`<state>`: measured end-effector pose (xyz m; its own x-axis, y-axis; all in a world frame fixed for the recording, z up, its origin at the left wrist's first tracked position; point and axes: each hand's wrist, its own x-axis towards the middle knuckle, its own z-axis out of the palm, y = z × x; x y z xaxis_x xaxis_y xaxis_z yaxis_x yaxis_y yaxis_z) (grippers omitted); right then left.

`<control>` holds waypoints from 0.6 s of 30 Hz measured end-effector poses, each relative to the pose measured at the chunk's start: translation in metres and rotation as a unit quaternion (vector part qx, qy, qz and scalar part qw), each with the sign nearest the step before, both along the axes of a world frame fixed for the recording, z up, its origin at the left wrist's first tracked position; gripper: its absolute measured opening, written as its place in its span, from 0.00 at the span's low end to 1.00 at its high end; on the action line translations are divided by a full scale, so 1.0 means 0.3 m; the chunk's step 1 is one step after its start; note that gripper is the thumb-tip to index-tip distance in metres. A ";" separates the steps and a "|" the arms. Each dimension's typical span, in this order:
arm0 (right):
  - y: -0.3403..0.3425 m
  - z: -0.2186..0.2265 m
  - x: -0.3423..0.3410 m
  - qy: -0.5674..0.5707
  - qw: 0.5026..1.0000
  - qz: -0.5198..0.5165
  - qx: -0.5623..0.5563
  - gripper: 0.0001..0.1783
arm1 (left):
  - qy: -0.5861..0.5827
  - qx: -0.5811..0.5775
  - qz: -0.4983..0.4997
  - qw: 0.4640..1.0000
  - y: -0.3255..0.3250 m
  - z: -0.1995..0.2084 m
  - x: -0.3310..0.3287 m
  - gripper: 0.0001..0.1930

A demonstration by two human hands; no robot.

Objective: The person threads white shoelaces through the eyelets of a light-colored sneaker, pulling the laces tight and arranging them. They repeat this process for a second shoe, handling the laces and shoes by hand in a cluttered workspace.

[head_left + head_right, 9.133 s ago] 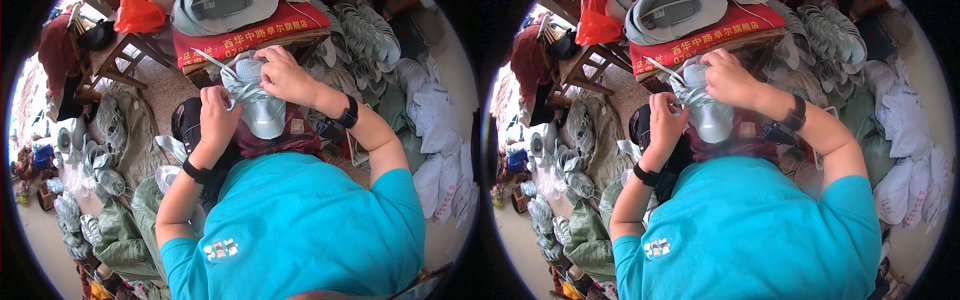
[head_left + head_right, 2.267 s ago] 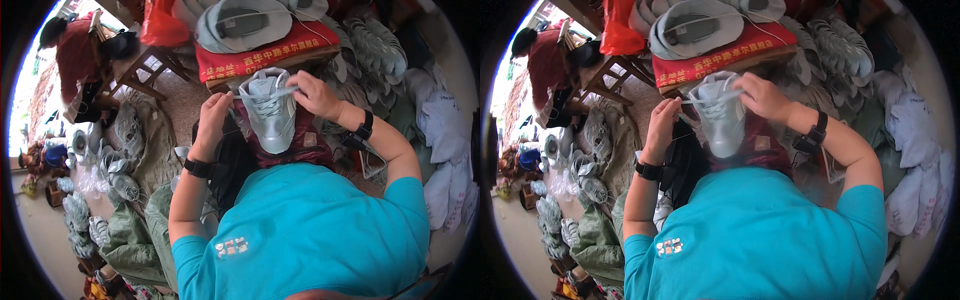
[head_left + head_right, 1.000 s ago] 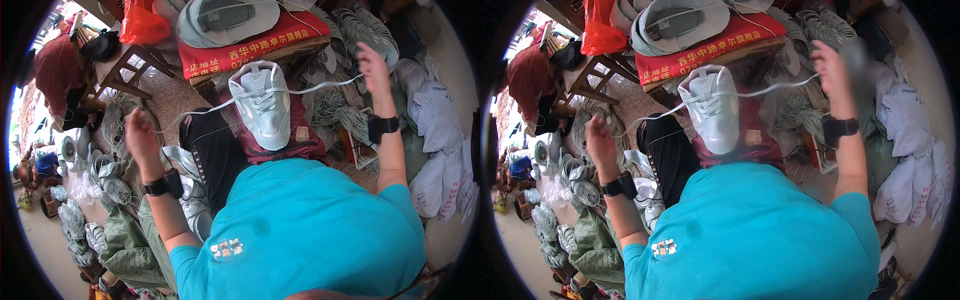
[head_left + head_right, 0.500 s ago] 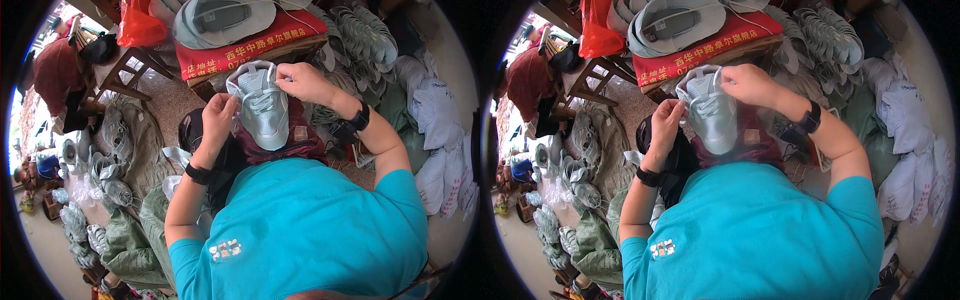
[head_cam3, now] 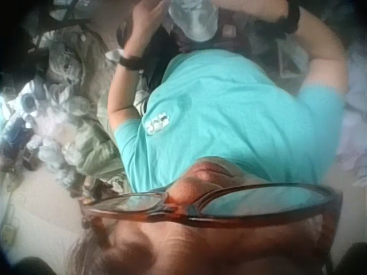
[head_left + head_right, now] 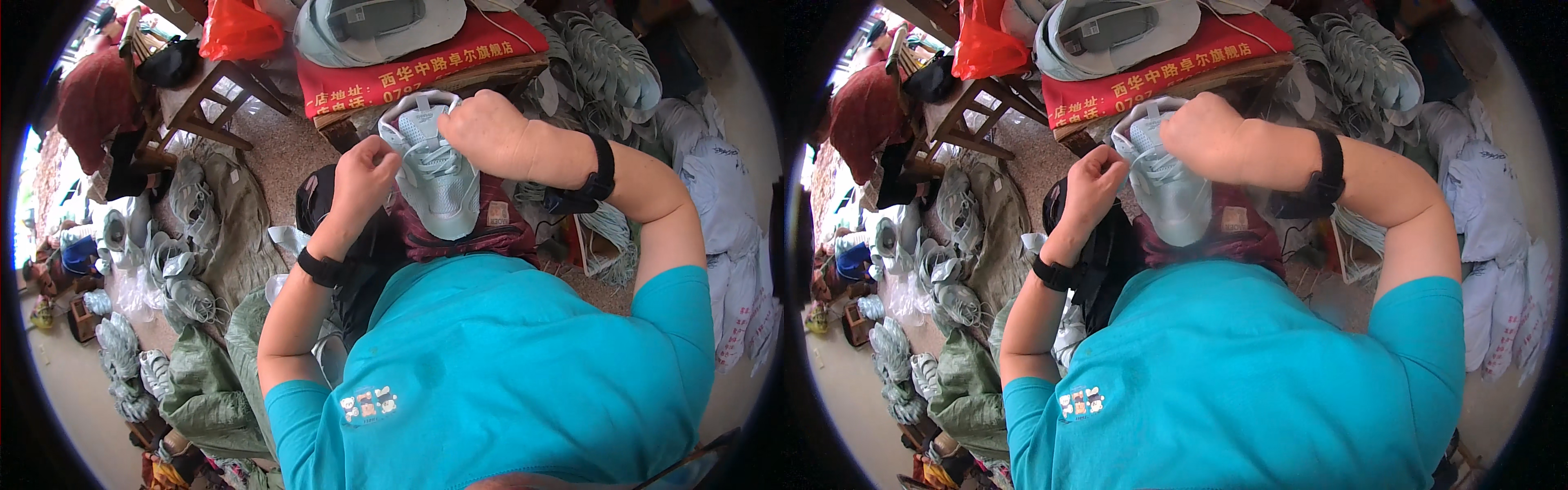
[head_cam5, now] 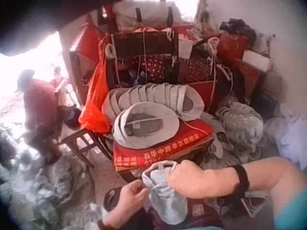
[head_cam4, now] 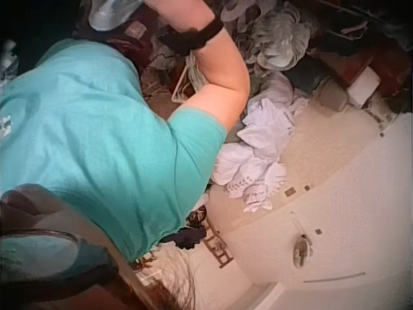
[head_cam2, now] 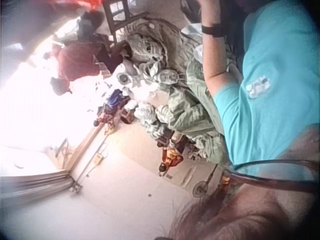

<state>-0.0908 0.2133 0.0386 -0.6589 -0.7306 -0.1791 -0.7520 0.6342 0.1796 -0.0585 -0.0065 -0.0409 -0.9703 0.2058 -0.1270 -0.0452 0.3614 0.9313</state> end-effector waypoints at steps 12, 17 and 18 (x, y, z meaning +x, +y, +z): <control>0.012 0.008 -0.016 -0.110 0.993 -0.037 -0.002 0.24 | 0.360 -0.276 -0.025 0.891 0.070 0.049 0.004 0.07; 0.033 0.004 -0.092 -0.177 0.982 -0.061 -0.008 0.17 | 0.041 -0.041 0.017 0.998 0.055 -0.003 -0.052 0.06; 0.034 0.001 -0.098 -0.173 0.984 -0.049 -0.007 0.15 | -0.040 0.024 0.023 0.999 0.049 -0.007 -0.066 0.07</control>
<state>-0.1203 0.2235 0.0390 -0.6280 -0.6707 -0.3946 -0.7016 0.7074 -0.0857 -0.0785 0.0084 -0.0430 -0.9660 0.1689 -0.1956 -0.1356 0.3130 0.9400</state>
